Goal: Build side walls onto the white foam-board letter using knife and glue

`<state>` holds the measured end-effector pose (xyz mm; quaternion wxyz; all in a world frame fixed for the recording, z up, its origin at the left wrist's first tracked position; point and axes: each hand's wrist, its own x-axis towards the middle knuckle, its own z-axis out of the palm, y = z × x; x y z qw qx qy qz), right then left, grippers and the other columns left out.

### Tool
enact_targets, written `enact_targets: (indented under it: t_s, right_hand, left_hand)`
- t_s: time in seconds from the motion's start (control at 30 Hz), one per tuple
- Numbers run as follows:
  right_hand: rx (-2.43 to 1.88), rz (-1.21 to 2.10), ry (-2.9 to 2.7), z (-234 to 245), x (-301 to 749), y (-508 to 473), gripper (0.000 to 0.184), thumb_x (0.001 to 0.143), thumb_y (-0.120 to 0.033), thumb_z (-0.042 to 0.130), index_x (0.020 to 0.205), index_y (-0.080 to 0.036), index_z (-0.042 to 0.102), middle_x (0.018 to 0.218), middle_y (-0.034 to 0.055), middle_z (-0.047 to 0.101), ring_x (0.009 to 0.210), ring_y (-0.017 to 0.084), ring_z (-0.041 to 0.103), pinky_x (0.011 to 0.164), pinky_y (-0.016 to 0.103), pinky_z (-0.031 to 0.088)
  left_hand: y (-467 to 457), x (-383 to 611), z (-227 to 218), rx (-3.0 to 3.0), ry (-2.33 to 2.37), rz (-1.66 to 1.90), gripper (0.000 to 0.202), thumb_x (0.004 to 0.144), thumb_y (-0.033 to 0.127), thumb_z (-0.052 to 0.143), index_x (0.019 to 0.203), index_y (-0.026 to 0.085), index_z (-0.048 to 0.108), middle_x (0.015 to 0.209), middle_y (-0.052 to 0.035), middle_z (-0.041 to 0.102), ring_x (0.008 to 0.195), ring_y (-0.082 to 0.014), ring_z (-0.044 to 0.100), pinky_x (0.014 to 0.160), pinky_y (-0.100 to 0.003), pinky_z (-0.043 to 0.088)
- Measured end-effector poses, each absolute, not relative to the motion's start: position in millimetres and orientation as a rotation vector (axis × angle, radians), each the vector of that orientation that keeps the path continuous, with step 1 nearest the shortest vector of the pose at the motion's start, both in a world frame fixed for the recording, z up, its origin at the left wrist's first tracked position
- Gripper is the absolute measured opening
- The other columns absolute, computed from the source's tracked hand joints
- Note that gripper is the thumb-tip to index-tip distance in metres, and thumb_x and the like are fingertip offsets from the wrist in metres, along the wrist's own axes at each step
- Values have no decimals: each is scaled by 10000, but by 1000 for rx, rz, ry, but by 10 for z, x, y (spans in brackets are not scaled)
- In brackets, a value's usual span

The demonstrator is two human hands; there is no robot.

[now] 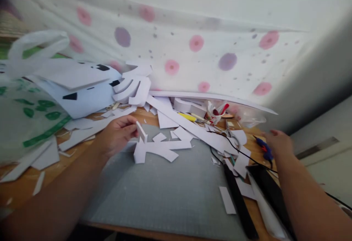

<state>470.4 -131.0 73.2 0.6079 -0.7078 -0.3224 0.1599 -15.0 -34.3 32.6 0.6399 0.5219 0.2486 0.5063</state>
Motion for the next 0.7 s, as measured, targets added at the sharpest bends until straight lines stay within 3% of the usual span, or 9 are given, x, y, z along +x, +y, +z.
enact_targets:
  t_s: [0.07, 0.13, 0.2, 0.27, 0.37, 0.53, 0.7]
  right_hand:
    - [-1715, 242, -856, 776, 4386, -1173, 151, 678, -211, 779, 598, -212, 651, 474, -2, 530, 506, 164, 544, 515, 317, 416]
    - [-1695, 230, -1061, 769, 3866, -1065, 106, 675, -270, 770, 749, -207, 727, 698, 44, 684, 637, 204, 604, 624, 364, 471]
    - [-1530, 311, -1497, 720, 3206, -1005, 190, 729, -315, 715, 893, -223, 742, 908, 68, 722, 824, 250, 638, 766, 426, 493]
    - [-1368, 435, -1705, 660, 2537, -988, 188, 745, -325, 703, 919, -273, 748, 965, 27, 721, 904, 221, 645, 820, 386, 509]
    - [-876, 666, -1917, 598, 1801, -993, 351, 853, -279, 615, 1198, -338, 644, 980, 28, 682, 886, 174, 624, 797, 359, 515]
    - [-697, 866, -1700, 498, 1485, -936, 238, 840, -353, 665, 1071, -387, 708, 906, 12, 619, 867, 164, 581, 798, 356, 499]
    - [-656, 1068, -1517, 310, 1535, -931, 202, 780, -331, 732, 976, -380, 737, 887, -5, 543, 847, 150, 553, 762, 333, 501]
  left_hand:
    - [-353, -142, 305, 1189, 484, 1144, 161, 696, 261, 763, 748, 153, 655, 674, 13, 627, 590, -92, 564, 584, -225, 451]
    - [-371, -131, 291, 1186, 398, 1131, 175, 690, 271, 778, 742, 149, 665, 692, 5, 634, 604, -95, 570, 585, -225, 452]
    - [-395, -118, 285, 1170, 323, 1113, 190, 684, 280, 791, 735, 148, 665, 686, 5, 631, 604, -95, 573, 583, -224, 455]
    - [-422, -108, 283, 1152, 280, 1090, 195, 687, 274, 796, 738, 152, 653, 677, 9, 626, 599, -95, 576, 577, -220, 461]
    - [-455, -101, 287, 1118, 213, 1058, 202, 692, 214, 793, 765, 165, 612, 676, 22, 618, 601, -88, 581, 570, -202, 465]
    - [-490, -93, 313, 1036, 135, 1038, 273, 690, 183, 797, 780, 177, 539, 667, 46, 592, 605, -73, 572, 563, -173, 463]
    - [-561, -23, 320, 1045, 150, 987, 311, 678, 214, 812, 736, 164, 510, 639, 53, 564, 581, -67, 558, 561, -177, 457]
